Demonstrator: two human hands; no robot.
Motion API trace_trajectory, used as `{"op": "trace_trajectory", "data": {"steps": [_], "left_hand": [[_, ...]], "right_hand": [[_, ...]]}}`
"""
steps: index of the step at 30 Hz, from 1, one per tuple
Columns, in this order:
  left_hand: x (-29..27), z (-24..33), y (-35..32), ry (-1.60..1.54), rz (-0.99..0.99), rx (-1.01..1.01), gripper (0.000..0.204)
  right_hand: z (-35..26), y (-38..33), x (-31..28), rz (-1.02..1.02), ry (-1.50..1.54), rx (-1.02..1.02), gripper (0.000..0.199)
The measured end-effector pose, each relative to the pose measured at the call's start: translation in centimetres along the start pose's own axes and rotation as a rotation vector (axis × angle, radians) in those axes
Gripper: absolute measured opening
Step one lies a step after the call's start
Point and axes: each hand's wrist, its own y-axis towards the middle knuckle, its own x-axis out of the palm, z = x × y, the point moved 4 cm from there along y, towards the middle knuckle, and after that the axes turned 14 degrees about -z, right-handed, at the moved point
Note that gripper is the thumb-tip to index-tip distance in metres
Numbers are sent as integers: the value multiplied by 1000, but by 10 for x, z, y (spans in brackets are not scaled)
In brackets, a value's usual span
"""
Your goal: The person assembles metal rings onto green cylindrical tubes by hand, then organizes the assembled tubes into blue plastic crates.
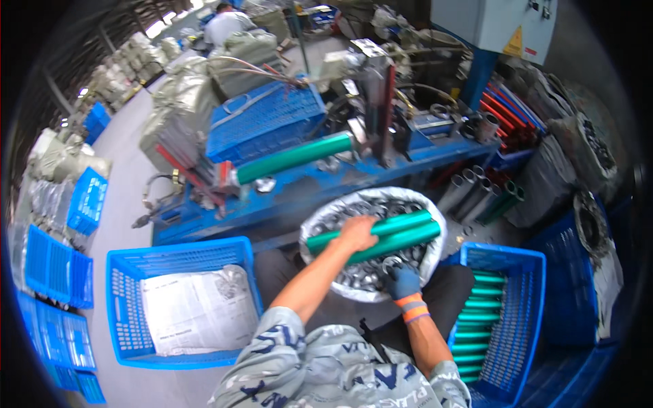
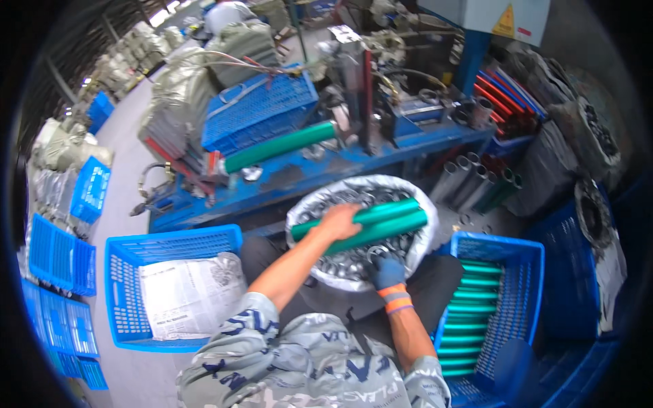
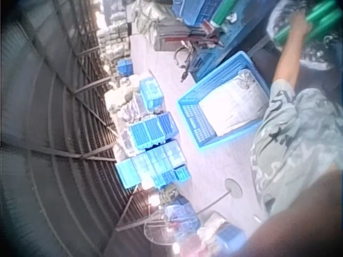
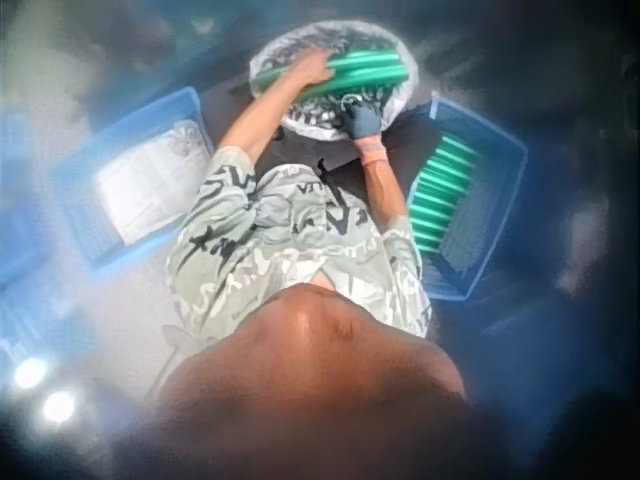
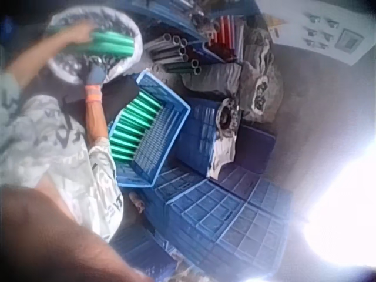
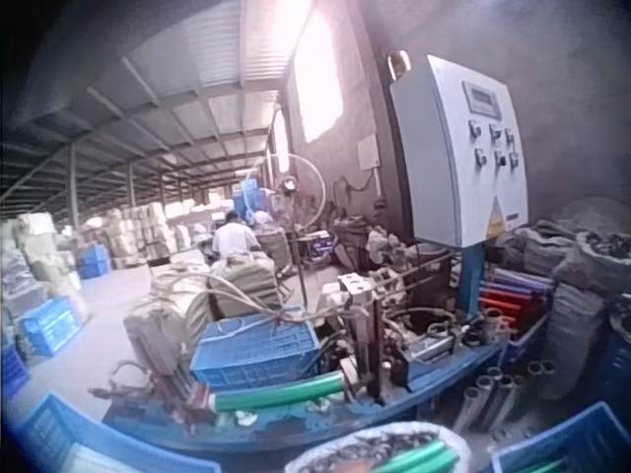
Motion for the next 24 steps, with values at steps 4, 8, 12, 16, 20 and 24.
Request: {"op": "trace_trajectory", "data": {"steps": [4,8,12,16,20,24], "left_hand": [[-7,17,-5,-30,-33,35,82],[-37,21,-17,-145,94,90,96],[-144,41,-137,-288,317,191,73],[-134,-13,-210,-1041,179,229,80],[-113,3,-242,-535,202,78,97],[-114,47,-287,-147,142,-65,83]], "right_hand": [[3,-21,-13,9,94,50,30],[-6,-36,-36,48,518,235,40],[-12,-57,-48,180,1786,205,69],[-70,-36,-81,-217,2285,-208,87],[-86,-40,-89,-144,2165,-111,105],[-96,-37,-98,-150,2068,-49,112]]}}
